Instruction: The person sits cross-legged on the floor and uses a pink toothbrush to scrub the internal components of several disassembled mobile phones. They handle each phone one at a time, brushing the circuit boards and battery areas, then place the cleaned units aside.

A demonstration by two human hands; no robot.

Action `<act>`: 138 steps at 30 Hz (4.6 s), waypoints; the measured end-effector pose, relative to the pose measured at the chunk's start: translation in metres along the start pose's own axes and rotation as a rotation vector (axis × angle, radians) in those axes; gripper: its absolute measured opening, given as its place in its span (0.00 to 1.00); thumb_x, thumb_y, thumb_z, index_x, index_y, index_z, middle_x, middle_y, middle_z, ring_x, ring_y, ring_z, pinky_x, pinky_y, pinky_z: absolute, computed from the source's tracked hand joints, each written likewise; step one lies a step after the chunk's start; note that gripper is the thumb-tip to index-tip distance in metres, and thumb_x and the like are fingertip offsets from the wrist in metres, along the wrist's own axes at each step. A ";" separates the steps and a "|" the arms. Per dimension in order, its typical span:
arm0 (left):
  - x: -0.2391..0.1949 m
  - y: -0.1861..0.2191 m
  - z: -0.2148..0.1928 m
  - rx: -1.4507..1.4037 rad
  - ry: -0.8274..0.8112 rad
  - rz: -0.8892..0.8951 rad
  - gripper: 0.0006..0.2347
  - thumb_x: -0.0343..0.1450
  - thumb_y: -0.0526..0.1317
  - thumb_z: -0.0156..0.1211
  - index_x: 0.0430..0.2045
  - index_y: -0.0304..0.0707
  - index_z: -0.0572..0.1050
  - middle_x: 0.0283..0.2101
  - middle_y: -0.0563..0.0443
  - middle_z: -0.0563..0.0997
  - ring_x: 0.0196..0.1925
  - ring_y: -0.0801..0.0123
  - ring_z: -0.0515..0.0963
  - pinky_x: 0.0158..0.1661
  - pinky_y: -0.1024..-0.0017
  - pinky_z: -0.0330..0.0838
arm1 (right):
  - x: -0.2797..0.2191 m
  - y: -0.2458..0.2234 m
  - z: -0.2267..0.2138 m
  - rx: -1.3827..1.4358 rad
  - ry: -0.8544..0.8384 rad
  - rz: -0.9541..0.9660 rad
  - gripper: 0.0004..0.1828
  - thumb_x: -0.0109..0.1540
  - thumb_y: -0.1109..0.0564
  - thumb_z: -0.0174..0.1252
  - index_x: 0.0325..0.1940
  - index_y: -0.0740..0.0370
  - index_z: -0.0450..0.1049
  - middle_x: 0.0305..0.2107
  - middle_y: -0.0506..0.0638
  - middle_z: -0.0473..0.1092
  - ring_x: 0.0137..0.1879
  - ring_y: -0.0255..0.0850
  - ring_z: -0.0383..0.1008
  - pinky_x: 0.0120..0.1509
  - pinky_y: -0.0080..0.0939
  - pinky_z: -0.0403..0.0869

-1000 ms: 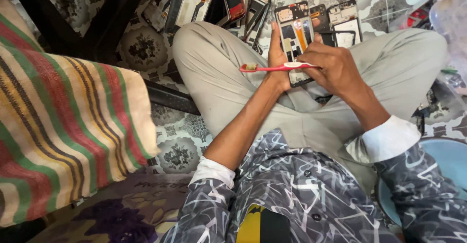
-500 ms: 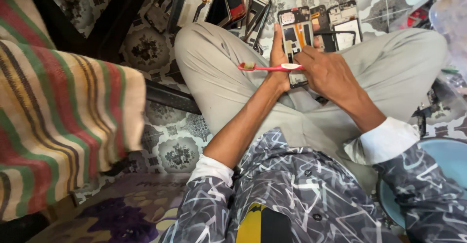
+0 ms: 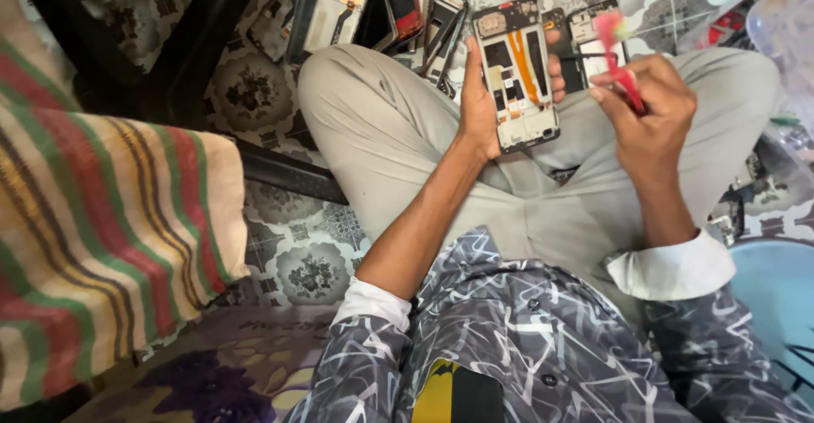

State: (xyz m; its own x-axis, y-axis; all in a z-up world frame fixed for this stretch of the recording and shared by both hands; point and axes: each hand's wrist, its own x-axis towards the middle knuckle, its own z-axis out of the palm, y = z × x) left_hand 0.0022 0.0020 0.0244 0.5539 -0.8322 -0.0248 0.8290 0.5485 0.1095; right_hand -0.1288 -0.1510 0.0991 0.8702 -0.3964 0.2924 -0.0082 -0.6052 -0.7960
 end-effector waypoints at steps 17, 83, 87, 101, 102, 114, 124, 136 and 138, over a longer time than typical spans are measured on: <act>-0.003 0.000 -0.002 0.000 -0.035 -0.023 0.42 0.76 0.72 0.35 0.66 0.26 0.64 0.44 0.42 0.81 0.46 0.61 0.82 0.49 0.64 0.81 | 0.008 -0.016 0.023 -0.182 -0.252 -0.180 0.13 0.59 0.68 0.69 0.47 0.61 0.83 0.35 0.51 0.69 0.37 0.41 0.73 0.41 0.40 0.69; -0.018 0.255 -0.007 0.754 0.546 0.435 0.17 0.70 0.32 0.59 0.53 0.28 0.67 0.43 0.34 0.83 0.45 0.50 0.87 0.47 0.53 0.85 | -0.010 0.071 0.026 0.503 0.341 0.348 0.02 0.72 0.65 0.64 0.46 0.66 0.77 0.26 0.39 0.64 0.27 0.25 0.57 0.32 0.30 0.53; -0.018 0.329 -0.058 0.969 0.528 0.635 0.14 0.71 0.27 0.66 0.49 0.24 0.72 0.42 0.41 0.82 0.45 0.55 0.84 0.49 0.61 0.82 | -0.010 0.073 0.024 0.498 0.417 0.324 0.02 0.72 0.65 0.62 0.46 0.66 0.76 0.24 0.41 0.65 0.25 0.27 0.59 0.31 0.32 0.56; -0.033 0.321 -0.166 1.518 0.910 0.296 0.11 0.66 0.32 0.67 0.41 0.28 0.79 0.37 0.46 0.86 0.34 0.69 0.85 0.31 0.71 0.78 | -0.012 0.082 0.024 0.689 0.489 0.288 0.10 0.79 0.56 0.52 0.51 0.66 0.72 0.28 0.46 0.62 0.24 0.29 0.56 0.29 0.31 0.56; -0.032 0.319 -0.166 1.616 0.920 0.325 0.11 0.66 0.32 0.69 0.40 0.27 0.79 0.36 0.45 0.86 0.34 0.69 0.86 0.32 0.72 0.79 | -0.012 0.084 0.024 0.686 0.494 0.292 0.10 0.79 0.56 0.52 0.51 0.66 0.72 0.29 0.46 0.63 0.25 0.29 0.56 0.29 0.31 0.56; -0.039 0.309 -0.115 2.090 0.865 0.278 0.13 0.70 0.43 0.72 0.34 0.29 0.81 0.30 0.40 0.84 0.31 0.61 0.83 0.35 0.65 0.74 | 0.015 0.132 0.019 0.491 0.371 0.281 0.04 0.76 0.64 0.55 0.52 0.67 0.74 0.30 0.44 0.66 0.31 0.30 0.61 0.35 0.32 0.60; -0.006 0.256 0.003 1.873 0.472 0.698 0.14 0.74 0.42 0.68 0.45 0.28 0.77 0.40 0.41 0.86 0.43 0.62 0.87 0.46 0.66 0.80 | 0.075 0.253 0.036 -0.348 0.084 0.419 0.23 0.52 0.52 0.83 0.37 0.65 0.77 0.33 0.51 0.73 0.38 0.46 0.73 0.43 0.47 0.72; 0.075 0.116 -0.007 1.539 0.451 0.483 0.18 0.70 0.44 0.69 0.47 0.28 0.78 0.33 0.47 0.86 0.34 0.71 0.84 0.35 0.75 0.78 | 0.069 0.229 0.063 -0.720 -0.072 0.484 0.38 0.44 0.47 0.84 0.49 0.67 0.75 0.46 0.65 0.72 0.51 0.65 0.73 0.52 0.59 0.71; 0.074 0.118 -0.012 1.528 0.459 0.488 0.19 0.70 0.44 0.69 0.48 0.27 0.77 0.33 0.48 0.87 0.36 0.72 0.86 0.37 0.75 0.79 | 0.075 0.231 0.066 -0.715 -0.083 0.531 0.38 0.44 0.46 0.84 0.48 0.68 0.75 0.46 0.66 0.72 0.51 0.65 0.73 0.53 0.59 0.71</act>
State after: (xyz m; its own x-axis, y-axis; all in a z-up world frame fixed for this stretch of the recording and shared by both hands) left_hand 0.1420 0.0067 0.0234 0.9247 -0.3756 0.0620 -0.0978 -0.0771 0.9922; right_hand -0.0335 -0.2750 -0.0976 0.6968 -0.7126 -0.0819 -0.7012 -0.6526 -0.2871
